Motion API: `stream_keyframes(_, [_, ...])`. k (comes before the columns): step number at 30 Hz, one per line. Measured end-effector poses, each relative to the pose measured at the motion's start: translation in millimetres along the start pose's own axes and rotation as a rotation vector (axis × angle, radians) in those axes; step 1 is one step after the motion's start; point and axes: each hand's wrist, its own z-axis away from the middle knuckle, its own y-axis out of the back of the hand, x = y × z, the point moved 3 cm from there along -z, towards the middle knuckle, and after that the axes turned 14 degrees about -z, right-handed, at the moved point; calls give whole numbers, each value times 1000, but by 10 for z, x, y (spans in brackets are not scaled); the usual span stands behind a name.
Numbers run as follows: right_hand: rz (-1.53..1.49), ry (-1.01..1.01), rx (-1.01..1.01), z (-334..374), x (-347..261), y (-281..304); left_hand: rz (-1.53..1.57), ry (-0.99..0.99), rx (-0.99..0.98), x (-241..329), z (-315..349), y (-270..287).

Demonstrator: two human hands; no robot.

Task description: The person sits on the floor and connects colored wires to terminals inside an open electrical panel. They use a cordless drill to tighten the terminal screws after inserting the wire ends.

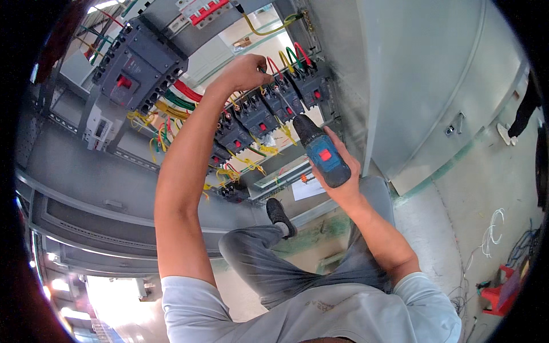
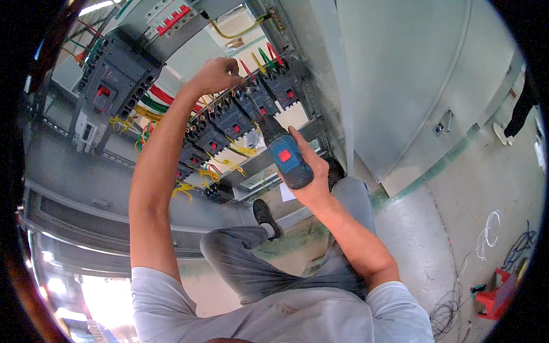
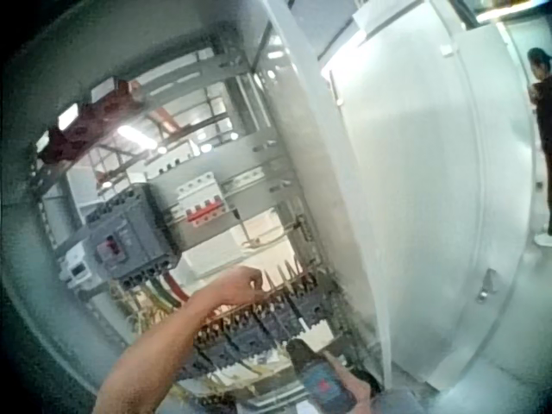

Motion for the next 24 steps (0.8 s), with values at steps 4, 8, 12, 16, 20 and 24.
stream_keyframes(4, [10,-11,12,-90,-151,-31,-15,4,-1,9,12,25])
stream_keyframes(8, [35,-23,-19,-216,-355,-80,-12,9,-16,-45,-22,-3])
stream_keyframes(12, [116,-29,-98,-365,-463,-81,-3,38,-27,-38,-21,-11])
stream_keyframes(16, [160,-15,-105,-471,-542,-84,7,54,10,-63,-28,-31])
stream_keyframes(20, [229,-30,-133,-512,-621,-111,37,24,11,-105,-38,-60])
stream_keyframes(24, [271,-37,-128,-538,-567,-162,6,32,22,-6,22,-37])
